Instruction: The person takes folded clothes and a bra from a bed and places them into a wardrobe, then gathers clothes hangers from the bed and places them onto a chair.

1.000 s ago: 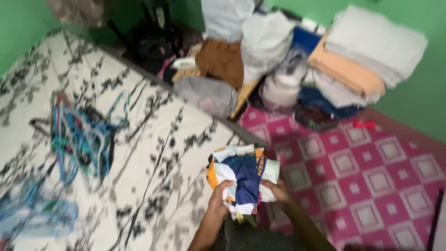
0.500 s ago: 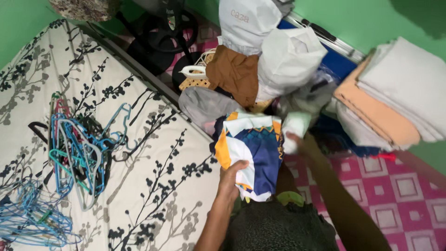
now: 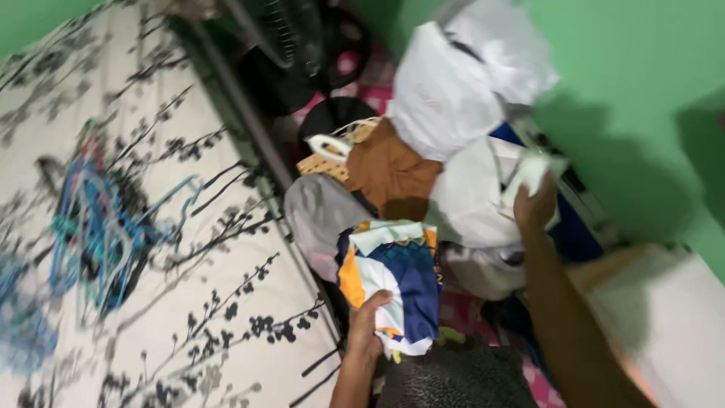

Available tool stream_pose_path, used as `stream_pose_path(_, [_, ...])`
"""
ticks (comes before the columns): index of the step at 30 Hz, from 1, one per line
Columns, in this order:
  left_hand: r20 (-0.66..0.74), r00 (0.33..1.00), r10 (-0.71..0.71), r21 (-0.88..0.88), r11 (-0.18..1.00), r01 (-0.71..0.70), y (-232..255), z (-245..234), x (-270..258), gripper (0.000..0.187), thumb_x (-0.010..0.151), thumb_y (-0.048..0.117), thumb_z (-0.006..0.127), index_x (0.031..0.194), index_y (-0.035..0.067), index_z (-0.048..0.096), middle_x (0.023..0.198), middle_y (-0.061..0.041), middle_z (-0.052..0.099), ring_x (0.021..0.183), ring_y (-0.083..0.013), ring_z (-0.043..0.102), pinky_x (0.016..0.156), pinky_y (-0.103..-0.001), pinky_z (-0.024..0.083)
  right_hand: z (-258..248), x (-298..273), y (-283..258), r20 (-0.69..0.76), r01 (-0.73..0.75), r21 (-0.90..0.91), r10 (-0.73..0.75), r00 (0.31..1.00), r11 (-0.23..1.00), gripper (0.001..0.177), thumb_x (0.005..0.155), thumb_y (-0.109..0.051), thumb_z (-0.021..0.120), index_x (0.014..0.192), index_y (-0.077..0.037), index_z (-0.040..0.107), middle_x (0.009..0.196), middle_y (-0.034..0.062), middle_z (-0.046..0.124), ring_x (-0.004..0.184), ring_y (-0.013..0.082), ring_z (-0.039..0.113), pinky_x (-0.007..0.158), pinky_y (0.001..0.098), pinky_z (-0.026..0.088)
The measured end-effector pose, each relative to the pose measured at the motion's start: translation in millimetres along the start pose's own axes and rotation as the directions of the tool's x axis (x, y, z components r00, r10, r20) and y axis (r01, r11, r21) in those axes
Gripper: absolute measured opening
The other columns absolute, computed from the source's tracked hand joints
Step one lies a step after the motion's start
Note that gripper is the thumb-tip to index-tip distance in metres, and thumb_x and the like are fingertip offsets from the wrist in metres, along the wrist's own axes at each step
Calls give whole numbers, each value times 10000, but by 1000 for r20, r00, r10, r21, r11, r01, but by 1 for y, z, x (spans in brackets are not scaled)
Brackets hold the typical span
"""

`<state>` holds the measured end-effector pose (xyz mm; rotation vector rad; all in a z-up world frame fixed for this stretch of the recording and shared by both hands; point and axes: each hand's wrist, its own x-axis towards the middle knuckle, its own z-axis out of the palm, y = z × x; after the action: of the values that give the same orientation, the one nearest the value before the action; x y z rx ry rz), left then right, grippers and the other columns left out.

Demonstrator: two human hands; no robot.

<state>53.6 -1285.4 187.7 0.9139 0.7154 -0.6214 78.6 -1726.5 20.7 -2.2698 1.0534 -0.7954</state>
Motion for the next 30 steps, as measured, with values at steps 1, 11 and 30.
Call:
stream_pose_path(1, [-30, 999, 14, -20, 1000, -15, -2, 2, 3, 573, 651, 12, 759, 1206, 65, 624, 980, -75, 707, 860, -241, 713, 765, -394, 610, 6, 5, 2, 228, -90, -115, 114, 967, 989, 623, 993, -159, 676, 1537, 10, 423, 1503, 292, 488, 1380, 445, 506, 1182, 477, 397])
stream_pose_path(11, [-420, 905, 66, -174, 973, -152, -21, -108, 49, 390, 694, 12, 766, 1073, 31, 674, 905, -104, 693, 769, -269, 710, 666, -442, 612, -9, -14, -89, 115, 560, 40, -560, 820, 828, 400, 877, 59, 663, 1268, -17, 709, 1236, 230, 679, 1165, 435, 620, 1070, 484, 460])
stream_pose_path(30, [-481, 576, 661, 720, 673, -170, -136, -327, 58, 339, 974, 203, 679, 1282, 60, 687, 1065, -98, 779, 964, -181, 753, 846, -318, 591, 215, -311, -140, 955, 556, -87, -90, 283, 827, 424, 803, -326, 822, 1128, -80, 703, 1013, 242, 729, 960, 436, 693, 866, 507, 555])
